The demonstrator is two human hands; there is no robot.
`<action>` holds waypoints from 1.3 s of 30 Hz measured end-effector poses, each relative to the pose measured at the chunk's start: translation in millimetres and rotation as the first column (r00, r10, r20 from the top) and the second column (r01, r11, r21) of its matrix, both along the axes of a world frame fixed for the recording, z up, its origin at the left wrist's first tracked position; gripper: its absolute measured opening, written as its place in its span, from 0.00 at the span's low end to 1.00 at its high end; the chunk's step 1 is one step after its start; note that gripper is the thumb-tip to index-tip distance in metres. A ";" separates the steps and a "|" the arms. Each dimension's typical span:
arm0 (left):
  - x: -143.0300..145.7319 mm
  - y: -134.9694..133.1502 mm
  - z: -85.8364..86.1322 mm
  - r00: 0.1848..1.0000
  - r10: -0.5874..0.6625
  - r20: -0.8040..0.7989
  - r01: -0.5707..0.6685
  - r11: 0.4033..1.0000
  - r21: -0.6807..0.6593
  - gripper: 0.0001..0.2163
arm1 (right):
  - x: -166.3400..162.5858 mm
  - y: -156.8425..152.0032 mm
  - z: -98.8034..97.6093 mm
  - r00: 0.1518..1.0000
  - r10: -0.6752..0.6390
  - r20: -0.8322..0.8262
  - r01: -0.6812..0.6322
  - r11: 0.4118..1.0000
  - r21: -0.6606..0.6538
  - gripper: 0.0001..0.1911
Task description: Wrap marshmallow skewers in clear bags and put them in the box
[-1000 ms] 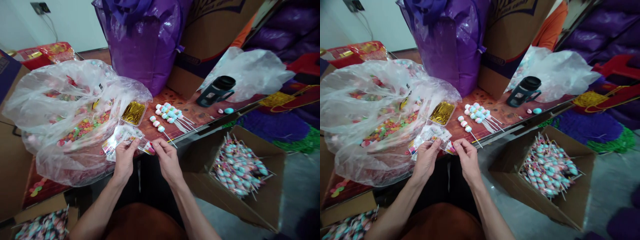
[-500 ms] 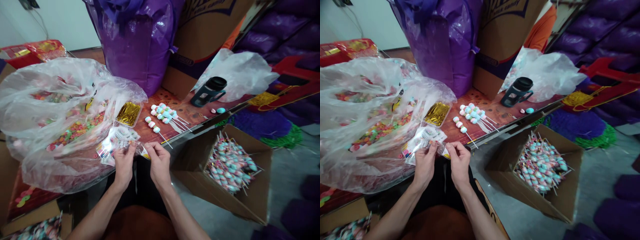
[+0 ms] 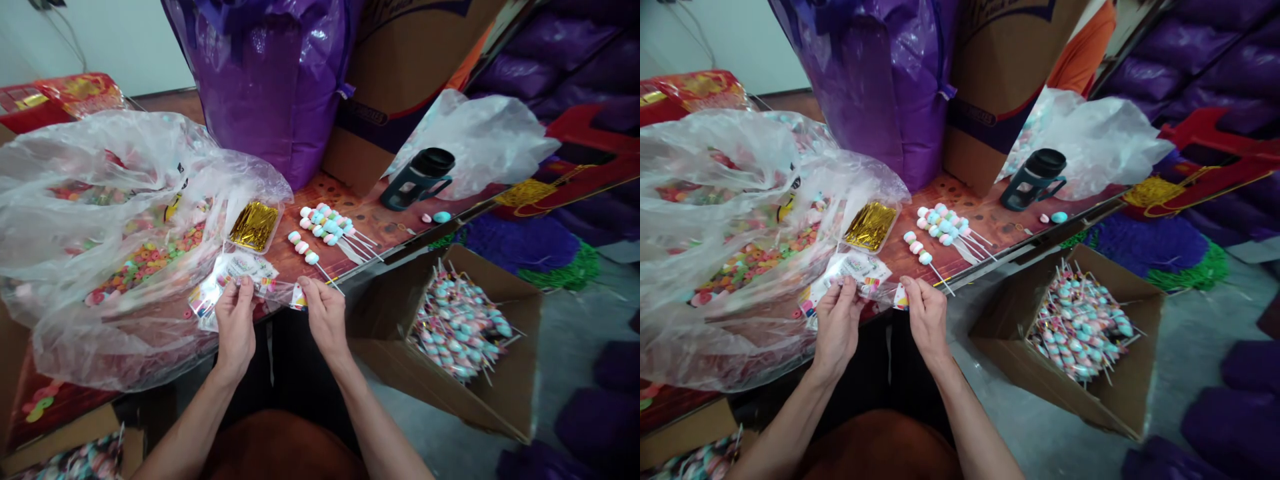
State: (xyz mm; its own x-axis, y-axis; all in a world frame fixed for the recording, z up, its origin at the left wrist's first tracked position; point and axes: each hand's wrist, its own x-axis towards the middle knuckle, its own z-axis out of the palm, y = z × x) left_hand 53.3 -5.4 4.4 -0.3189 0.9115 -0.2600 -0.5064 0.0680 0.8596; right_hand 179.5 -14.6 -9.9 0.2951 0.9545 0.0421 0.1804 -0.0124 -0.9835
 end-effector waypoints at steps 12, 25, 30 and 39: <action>-13.2 31.3 -5.9 0.973 0.080 0.217 -0.063 0.994 -0.087 0.16 | 46.0 44.8 -33.5 0.530 -0.145 0.836 0.092 0.989 0.113 0.09; -9.0 43.4 -9.3 0.964 0.251 0.087 -0.253 0.968 0.010 0.21 | 43.5 -43.1 16.0 0.948 -0.059 0.312 -0.059 0.932 0.357 0.07; -8.9 42.7 -14.8 0.962 0.268 0.052 -0.271 0.960 0.071 0.22 | 40.4 -51.6 13.2 0.904 -0.019 0.427 -0.175 0.895 0.411 0.10; -13.9 40.3 -22.3 0.931 0.317 -0.179 -0.288 0.942 0.171 0.20 | 44.2 -50.4 18.8 0.872 0.091 0.480 -0.279 0.900 0.335 0.08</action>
State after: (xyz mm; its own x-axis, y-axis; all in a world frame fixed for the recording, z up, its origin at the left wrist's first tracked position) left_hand 39.4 35.0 -17.9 -0.6173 0.7858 -0.0385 -0.2996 -0.1895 0.9351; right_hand 223.7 -65.0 8.9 -0.0256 0.8681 0.4958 0.5558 0.4246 -0.7147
